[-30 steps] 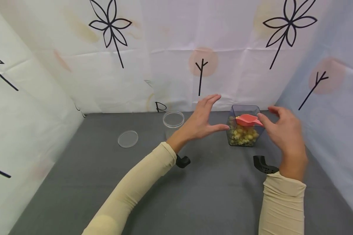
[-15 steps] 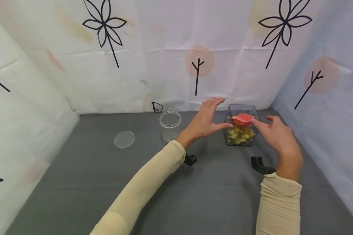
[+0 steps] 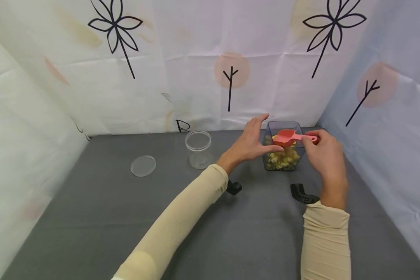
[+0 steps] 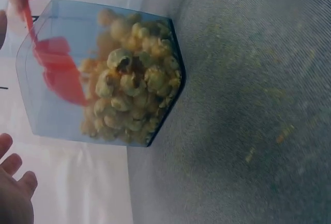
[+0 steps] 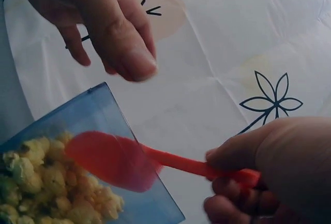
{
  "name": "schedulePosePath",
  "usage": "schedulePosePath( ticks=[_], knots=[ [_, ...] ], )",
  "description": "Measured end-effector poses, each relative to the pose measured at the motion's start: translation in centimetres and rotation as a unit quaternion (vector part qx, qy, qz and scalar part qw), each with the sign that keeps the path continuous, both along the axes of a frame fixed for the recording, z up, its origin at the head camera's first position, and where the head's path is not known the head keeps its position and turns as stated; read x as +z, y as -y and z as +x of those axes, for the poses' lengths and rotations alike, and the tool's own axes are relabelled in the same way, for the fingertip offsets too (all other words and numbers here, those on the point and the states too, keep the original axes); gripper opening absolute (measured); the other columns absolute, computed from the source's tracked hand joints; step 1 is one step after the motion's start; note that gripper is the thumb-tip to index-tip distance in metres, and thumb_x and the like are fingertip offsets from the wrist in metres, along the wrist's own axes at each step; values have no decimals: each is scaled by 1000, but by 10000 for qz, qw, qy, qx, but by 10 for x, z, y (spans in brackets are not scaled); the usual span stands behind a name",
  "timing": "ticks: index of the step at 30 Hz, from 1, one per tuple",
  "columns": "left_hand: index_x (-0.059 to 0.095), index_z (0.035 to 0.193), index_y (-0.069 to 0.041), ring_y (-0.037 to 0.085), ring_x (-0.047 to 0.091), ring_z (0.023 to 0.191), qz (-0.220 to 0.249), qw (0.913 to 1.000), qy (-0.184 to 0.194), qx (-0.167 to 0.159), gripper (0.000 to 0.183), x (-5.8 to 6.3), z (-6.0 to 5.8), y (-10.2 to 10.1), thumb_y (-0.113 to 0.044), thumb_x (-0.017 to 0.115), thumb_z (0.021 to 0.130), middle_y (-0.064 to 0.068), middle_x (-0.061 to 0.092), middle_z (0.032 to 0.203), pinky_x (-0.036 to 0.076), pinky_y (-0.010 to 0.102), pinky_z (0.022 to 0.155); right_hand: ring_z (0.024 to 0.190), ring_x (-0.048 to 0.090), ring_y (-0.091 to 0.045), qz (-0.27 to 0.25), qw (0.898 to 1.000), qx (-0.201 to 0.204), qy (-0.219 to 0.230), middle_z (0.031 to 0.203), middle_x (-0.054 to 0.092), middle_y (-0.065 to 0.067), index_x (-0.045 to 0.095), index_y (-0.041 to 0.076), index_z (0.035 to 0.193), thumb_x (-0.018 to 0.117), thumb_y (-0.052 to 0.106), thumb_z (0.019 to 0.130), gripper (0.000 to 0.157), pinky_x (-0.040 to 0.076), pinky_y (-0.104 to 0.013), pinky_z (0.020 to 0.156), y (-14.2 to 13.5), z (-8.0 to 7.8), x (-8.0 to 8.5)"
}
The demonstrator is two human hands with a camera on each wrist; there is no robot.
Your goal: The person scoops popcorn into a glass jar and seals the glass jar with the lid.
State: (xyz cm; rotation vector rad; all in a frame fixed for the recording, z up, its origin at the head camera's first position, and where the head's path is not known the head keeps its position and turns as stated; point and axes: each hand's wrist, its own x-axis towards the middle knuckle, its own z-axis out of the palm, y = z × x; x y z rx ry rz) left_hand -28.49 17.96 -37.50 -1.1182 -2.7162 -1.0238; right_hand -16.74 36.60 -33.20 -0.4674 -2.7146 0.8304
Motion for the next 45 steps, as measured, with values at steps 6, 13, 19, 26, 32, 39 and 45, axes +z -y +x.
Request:
schedulePosePath(
  ticks=[6, 13, 19, 26, 32, 39, 45],
  knots=[
    [6, 165, -28, 12, 19, 158, 21, 9993, 339, -157, 119, -1, -4, -10, -65, 79, 78, -7, 18, 170, 30, 35, 126, 69, 46, -9, -807, 9880, -729, -1099, 80, 51, 16, 66, 7, 128, 48, 43, 102, 48, 37, -22, 55, 5, -2, 1],
    [3, 165, -29, 13, 22, 158, 309, 9952, 892, -260, 121, -7, -7, -18, -60, 81, 78, -6, 16, 171, 35, 39, 124, 63, 47, 7, -887, 9681, -574, -2272, 79, 49, 26, 68, 5, 128, 55, 32, 104, 39, 38, -9, 58, 11, -7, -1],
    [4, 165, -29, 12, 25, 157, 737, 9898, 1196, -251, 118, -14, -7, -20, -56, 82, 80, -7, 17, 171, 37, 39, 122, 66, 47, 11, -686, 9720, -462, -2198, 88, 46, 27, 65, 6, 135, 51, 32, 107, 40, 38, -7, 61, 13, -7, -1],
    [5, 165, -28, 12, 34, 152, 789, 9898, 1179, -131, 118, -15, -4, -20, -58, 81, 80, -5, 24, 167, 41, 37, 119, 68, 50, 12, -735, 9794, -472, -1823, 101, 60, -2, 56, 5, 140, 44, 33, 109, 44, 41, -1, 63, 12, -9, -4],
    [4, 165, -32, 13, 43, 143, 605, 9919, 1118, 0, 121, -9, -3, -20, -61, 82, 77, -2, 27, 162, 47, 36, 113, 74, 47, 15, -522, 9844, -397, -1635, 115, 65, -21, 51, 2, 141, 38, 36, 110, 48, 37, 1, 68, 13, -6, -1],
    [3, 165, -29, 15, 35, 151, 471, 9927, 1112, -22, 123, -6, -2, -24, -60, 83, 77, -1, 22, 168, 43, 38, 118, 73, 40, 21, -229, 9804, -169, -1952, 112, 65, -27, 55, -3, 136, 37, 35, 111, 49, 32, -2, 69, 14, -7, -2],
    [9, 165, -25, 14, 40, 147, 953, 9866, 1322, -40, 122, -12, -3, -29, -54, 86, 76, -5, 31, 164, 45, 36, 116, 74, 38, 22, -147, 9800, -196, -1977, 113, 65, -27, 54, -3, 136, 38, 36, 111, 49, 32, -4, 68, 11, -9, -5]
  ],
)
